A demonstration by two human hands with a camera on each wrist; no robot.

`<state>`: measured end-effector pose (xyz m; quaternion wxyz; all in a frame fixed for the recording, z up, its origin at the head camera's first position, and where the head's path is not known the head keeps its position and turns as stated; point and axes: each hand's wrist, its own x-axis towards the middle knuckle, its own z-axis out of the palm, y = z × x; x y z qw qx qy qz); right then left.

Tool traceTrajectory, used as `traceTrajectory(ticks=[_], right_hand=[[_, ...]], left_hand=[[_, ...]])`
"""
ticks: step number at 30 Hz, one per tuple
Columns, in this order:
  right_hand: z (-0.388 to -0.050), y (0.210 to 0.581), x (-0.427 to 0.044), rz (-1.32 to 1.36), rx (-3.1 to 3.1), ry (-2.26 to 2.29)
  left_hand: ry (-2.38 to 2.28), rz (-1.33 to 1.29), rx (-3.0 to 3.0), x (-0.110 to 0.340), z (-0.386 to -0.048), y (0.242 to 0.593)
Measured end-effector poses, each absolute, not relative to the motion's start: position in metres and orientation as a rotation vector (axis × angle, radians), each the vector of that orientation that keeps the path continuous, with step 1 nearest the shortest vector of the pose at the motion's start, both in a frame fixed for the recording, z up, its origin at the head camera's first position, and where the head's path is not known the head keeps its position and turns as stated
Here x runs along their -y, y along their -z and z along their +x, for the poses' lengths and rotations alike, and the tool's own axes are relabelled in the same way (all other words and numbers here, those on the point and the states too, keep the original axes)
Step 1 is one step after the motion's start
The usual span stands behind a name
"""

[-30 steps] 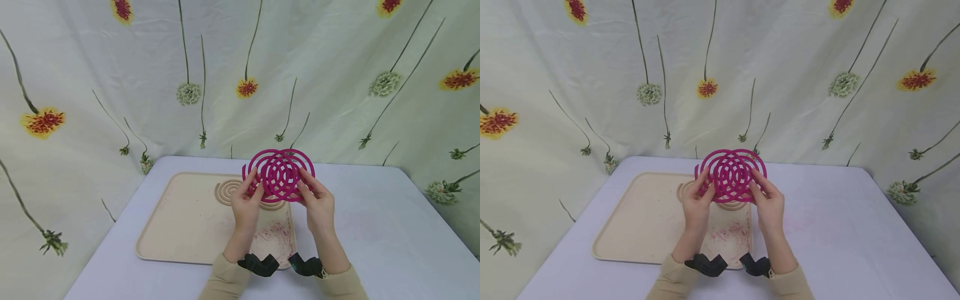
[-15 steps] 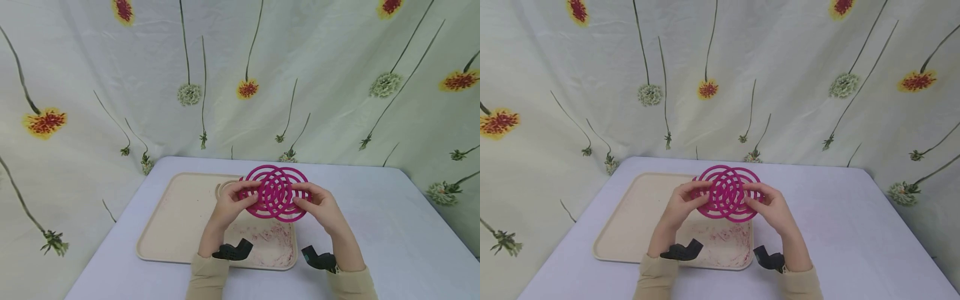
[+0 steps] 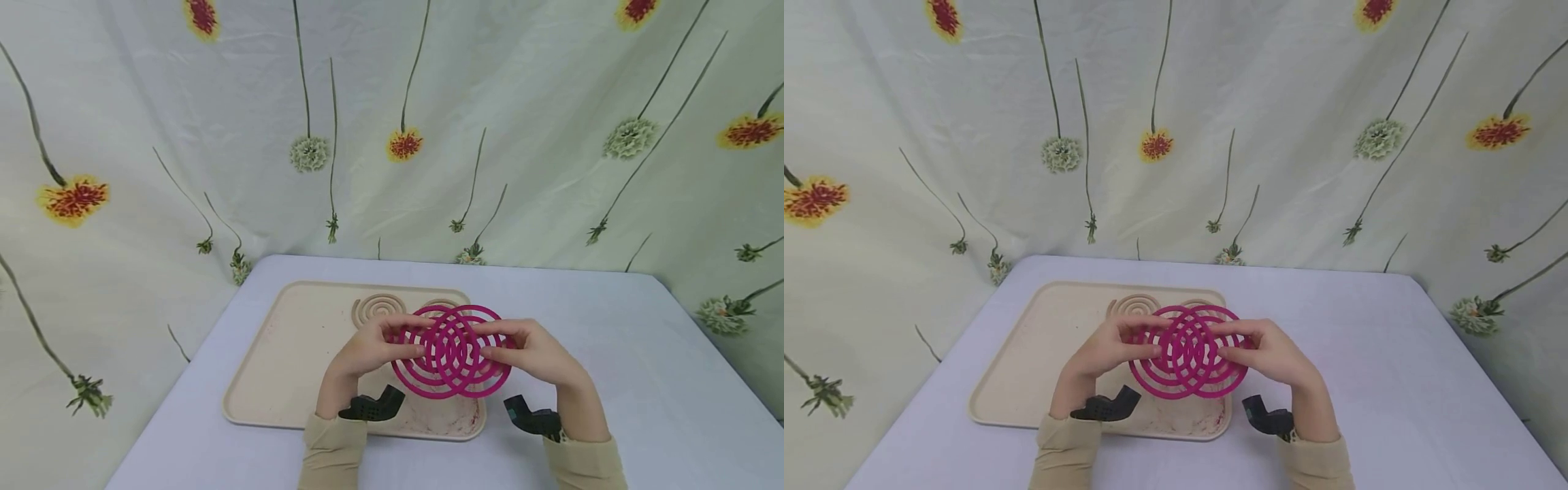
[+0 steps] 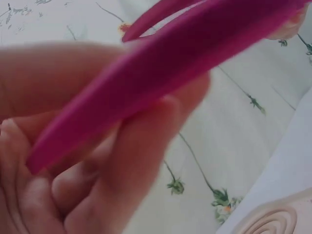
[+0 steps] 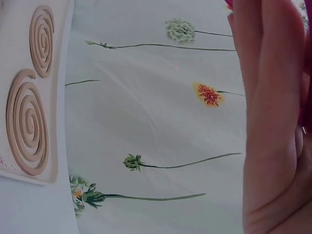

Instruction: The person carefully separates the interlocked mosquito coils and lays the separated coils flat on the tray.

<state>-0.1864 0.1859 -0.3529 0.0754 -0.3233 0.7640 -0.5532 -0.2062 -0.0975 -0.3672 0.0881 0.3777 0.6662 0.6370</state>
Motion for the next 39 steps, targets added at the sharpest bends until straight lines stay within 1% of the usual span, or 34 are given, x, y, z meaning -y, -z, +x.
traceTrajectory(ticks=[4,8,12,17,21,23,27,32,34,37,39], right_hand=[[-0.186,0.352,-0.181,-0.816,-2.417,1.789],[-0.186,0.351,-0.172,-0.604,-2.495,1.981],[-0.188,0.353,-0.162,-0.440,-2.471,2.232],[-0.188,0.356,-0.147,-0.273,-2.369,2.563],[-0.187,0.357,-0.133,-0.131,-2.279,2.774],[-0.187,0.357,-0.130,-0.113,-2.269,2.813],[-0.187,0.356,-0.136,-0.198,-2.322,2.710],[-0.187,0.355,-0.163,-0.549,-2.435,2.261],[-0.187,0.355,-0.175,-0.712,-2.431,2.041],[-0.187,0.355,-0.188,-0.925,-2.330,1.779],[-0.188,0.355,-0.194,-0.995,-2.256,1.682]], left_hand=[[-2.064,1.035,-2.003,0.093,-0.208,0.367],[-2.314,0.911,-2.101,0.085,-0.210,0.366],[-2.565,0.748,-2.179,0.073,-0.209,0.365],[-2.862,0.679,-2.078,0.056,-0.207,0.363],[-2.914,0.638,-2.049,0.050,-0.204,0.363],[-2.870,0.657,-2.022,0.052,-0.204,0.363],[-2.717,0.813,-1.983,0.066,-0.205,0.364],[-2.349,1.132,-1.949,0.091,-0.207,0.364],[-2.168,1.213,-1.911,0.098,-0.207,0.364],[-1.941,1.197,-1.897,0.104,-0.205,0.363],[-1.846,1.139,-1.907,0.105,-0.203,0.364]])
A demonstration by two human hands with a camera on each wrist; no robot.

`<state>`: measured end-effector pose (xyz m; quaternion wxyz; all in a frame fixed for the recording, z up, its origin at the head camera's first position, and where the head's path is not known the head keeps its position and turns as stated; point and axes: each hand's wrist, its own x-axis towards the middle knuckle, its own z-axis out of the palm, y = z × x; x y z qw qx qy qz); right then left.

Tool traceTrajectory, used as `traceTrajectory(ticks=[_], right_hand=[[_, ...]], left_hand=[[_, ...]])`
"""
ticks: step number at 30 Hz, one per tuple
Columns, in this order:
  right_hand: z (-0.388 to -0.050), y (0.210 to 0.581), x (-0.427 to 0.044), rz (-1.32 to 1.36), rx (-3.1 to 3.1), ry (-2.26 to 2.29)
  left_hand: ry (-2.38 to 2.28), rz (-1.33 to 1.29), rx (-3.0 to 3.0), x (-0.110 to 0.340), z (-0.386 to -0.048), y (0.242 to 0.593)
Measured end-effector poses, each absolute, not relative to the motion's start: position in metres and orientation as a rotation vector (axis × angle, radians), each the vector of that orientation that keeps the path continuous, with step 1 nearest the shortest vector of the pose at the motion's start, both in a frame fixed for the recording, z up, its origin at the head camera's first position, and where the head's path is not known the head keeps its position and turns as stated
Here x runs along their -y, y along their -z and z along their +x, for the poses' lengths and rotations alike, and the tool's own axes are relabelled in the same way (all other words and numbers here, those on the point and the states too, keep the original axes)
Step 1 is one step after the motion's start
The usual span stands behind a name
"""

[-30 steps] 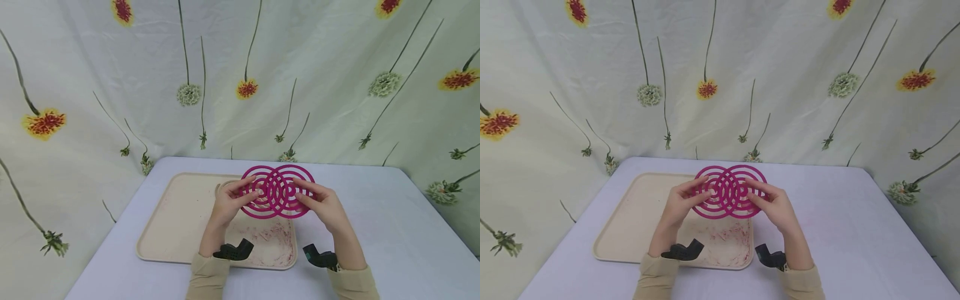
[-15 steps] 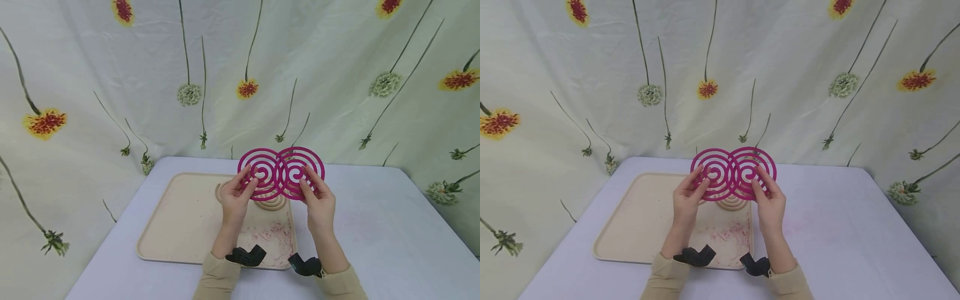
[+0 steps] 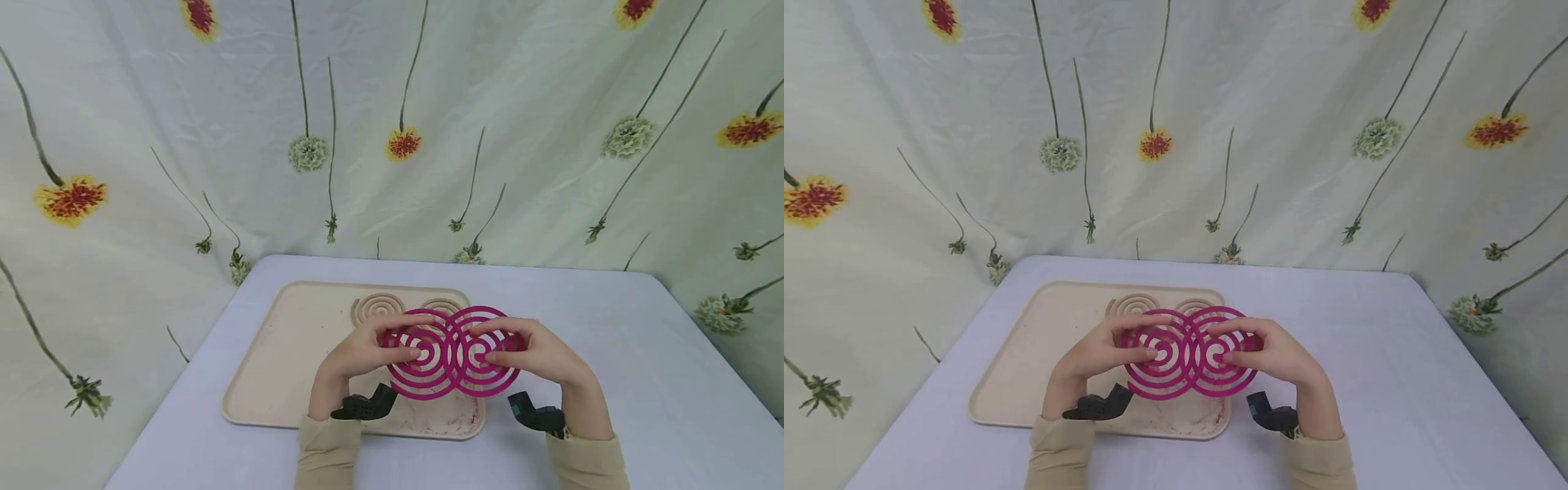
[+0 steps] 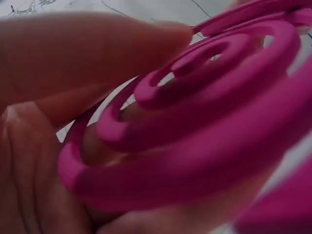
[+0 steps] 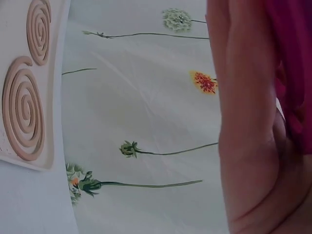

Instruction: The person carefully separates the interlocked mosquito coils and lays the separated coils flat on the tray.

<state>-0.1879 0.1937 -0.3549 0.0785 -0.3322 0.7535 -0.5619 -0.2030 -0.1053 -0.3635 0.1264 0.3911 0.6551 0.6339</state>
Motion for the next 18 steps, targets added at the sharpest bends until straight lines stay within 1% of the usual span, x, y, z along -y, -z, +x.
traceTrajectory(ticks=[2,4,9,18], right_hand=[[-0.188,0.354,-0.196,-1.011,-2.227,1.654],[-0.187,0.353,-0.197,-0.980,-2.273,1.659],[-0.185,0.350,-0.191,-0.815,-2.443,1.769],[-0.187,0.353,-0.163,-0.542,-2.473,2.256]], left_hand=[[-1.787,1.123,-1.971,0.106,-0.202,0.364],[-1.785,1.164,-2.028,0.104,-0.203,0.363],[-1.987,1.188,-2.099,0.097,-0.206,0.363],[-2.586,0.890,-2.004,0.063,-0.204,0.361]])
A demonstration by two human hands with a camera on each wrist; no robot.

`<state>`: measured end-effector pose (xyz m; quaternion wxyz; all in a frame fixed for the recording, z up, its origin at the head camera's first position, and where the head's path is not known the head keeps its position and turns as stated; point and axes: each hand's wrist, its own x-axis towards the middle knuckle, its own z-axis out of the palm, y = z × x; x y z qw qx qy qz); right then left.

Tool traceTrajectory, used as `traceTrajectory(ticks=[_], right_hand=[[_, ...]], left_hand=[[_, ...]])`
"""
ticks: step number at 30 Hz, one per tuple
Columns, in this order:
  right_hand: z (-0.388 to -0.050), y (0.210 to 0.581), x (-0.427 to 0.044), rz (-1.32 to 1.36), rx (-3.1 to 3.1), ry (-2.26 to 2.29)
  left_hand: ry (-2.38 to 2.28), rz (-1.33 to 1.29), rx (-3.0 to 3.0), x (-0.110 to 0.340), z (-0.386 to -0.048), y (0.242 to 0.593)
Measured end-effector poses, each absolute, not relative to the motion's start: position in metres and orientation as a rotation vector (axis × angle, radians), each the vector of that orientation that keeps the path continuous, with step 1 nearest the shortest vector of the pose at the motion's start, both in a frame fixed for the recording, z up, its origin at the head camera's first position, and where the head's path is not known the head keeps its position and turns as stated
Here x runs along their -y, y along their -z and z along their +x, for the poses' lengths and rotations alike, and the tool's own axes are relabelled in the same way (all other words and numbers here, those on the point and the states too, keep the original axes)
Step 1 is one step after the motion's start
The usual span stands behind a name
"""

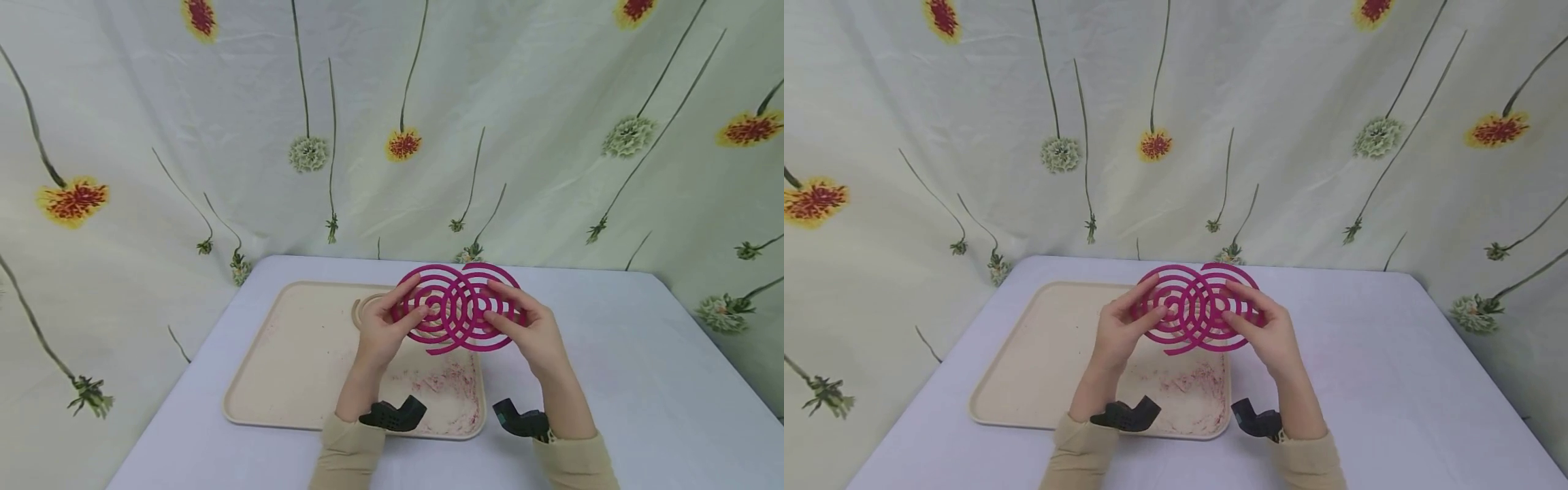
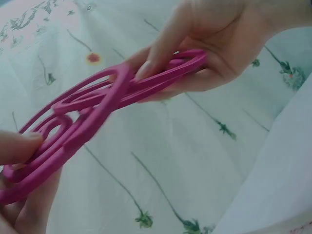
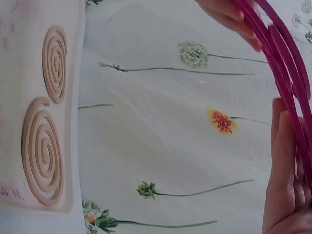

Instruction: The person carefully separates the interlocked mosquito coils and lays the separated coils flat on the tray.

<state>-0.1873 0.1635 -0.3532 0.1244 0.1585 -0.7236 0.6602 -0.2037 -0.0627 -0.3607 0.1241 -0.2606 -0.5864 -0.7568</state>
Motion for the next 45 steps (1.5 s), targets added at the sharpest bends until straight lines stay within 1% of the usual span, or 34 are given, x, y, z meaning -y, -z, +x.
traceTrajectory(ticks=[3,7,11,16,19,23,27,33,37,41,43,45], right_hand=[[-0.189,0.355,-0.151,0.344,1.971,-2.011],[-0.189,0.357,-0.137,0.200,1.811,-2.069],[-0.189,0.358,-0.129,0.140,1.736,-2.024],[-0.189,0.359,-0.127,0.187,1.694,-2.010],[-0.188,0.357,-0.130,0.227,1.734,-2.047],[-0.188,0.354,-0.146,0.330,1.880,-2.045],[-0.188,0.354,-0.169,0.557,2.048,-1.981],[-0.187,0.354,-0.194,0.892,2.317,-1.865],[-0.187,0.355,-0.204,1.087,2.476,-1.792],[-0.188,0.356,-0.210,1.268,2.512,-1.750],[-0.188,0.356,-0.211,1.266,2.498,-1.742],[-0.188,0.355,-0.210,1.183,2.483,-1.765]], left_hand=[[2.221,-0.681,1.608,0.053,-0.203,0.361],[2.222,-0.665,1.564,0.046,-0.201,0.361],[2.228,-0.768,1.586,0.045,-0.199,0.361],[2.205,-1.010,1.659,0.046,-0.201,0.362],[2.174,-1.061,1.751,0.050,-0.202,0.363],[2.206,-1.114,1.781,0.065,-0.203,0.362],[2.164,-1.259,1.790,0.084,-0.205,0.361],[2.049,-1.474,2.154,0.099,-0.202,0.361],[1.962,-1.545,2.341,0.102,-0.200,0.361],[1.966,-1.495,2.370,0.103,-0.200,0.361],[1.996,-1.411,2.333,0.103,-0.201,0.362],[2.053,-1.298,2.271,0.101,-0.202,0.363]])
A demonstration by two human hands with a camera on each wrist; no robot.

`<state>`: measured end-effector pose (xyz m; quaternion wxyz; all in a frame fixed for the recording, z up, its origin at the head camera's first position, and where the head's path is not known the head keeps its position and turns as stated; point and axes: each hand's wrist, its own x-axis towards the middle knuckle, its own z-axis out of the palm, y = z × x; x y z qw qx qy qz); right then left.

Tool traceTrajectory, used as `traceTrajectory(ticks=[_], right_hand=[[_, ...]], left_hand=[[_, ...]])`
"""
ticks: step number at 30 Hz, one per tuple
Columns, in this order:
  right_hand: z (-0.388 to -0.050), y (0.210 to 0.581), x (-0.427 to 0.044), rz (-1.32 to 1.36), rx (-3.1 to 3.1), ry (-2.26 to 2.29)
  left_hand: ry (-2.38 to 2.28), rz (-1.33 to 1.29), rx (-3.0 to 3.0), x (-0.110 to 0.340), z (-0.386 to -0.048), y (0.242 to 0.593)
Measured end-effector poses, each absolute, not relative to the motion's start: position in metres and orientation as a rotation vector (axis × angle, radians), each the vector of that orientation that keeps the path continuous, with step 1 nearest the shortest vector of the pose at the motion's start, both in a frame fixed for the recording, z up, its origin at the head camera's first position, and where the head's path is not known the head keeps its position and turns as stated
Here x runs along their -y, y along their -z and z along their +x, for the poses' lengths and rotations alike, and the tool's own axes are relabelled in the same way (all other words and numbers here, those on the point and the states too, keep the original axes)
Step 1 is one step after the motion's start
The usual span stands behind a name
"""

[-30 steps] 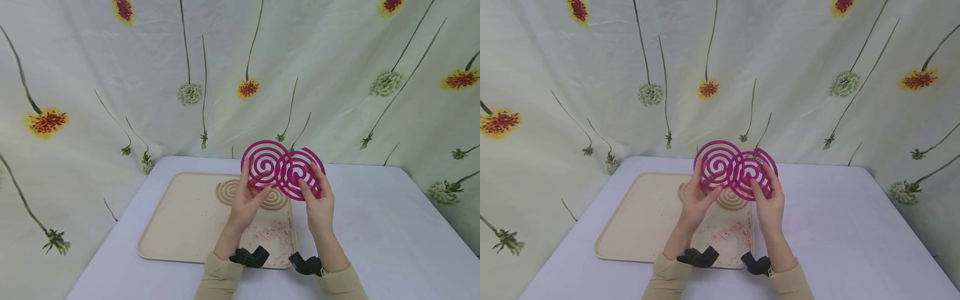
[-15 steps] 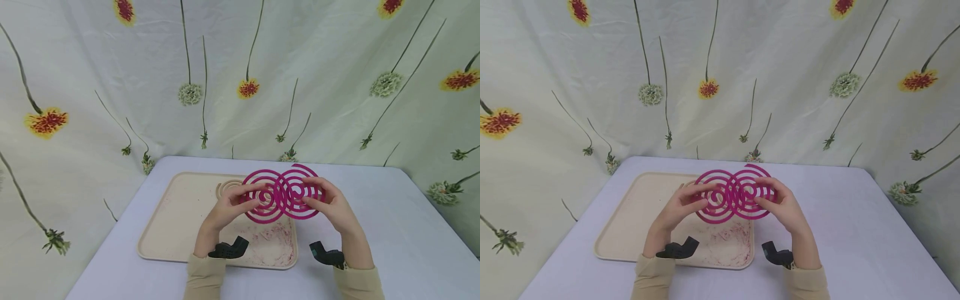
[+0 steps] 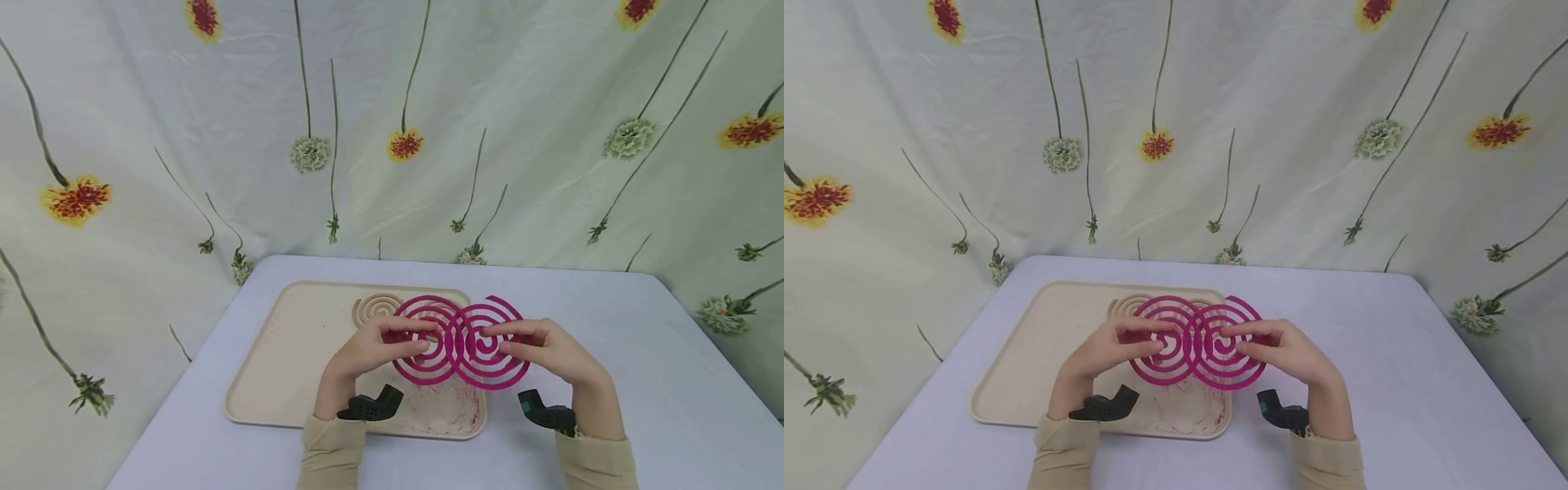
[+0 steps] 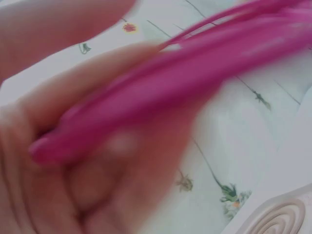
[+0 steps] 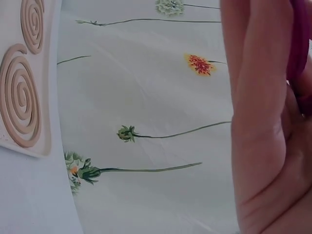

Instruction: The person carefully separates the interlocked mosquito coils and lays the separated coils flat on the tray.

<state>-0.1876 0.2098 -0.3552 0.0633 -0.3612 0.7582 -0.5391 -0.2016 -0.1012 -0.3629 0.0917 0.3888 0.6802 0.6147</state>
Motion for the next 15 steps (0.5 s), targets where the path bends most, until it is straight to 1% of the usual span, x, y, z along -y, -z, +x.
traceTrajectory(ticks=[5,9,15], right_hand=[[-0.187,0.353,-0.201,-0.992,-2.313,1.830],[-0.188,0.351,-0.191,-1.014,-2.252,1.998],[-0.190,0.352,-0.173,-1.128,-2.053,2.154]], left_hand=[[-2.104,1.081,-1.971,0.094,-0.203,0.362],[-2.216,1.102,-1.848,0.087,-0.203,0.360],[-2.190,1.149,-1.880,0.077,-0.200,0.360]])
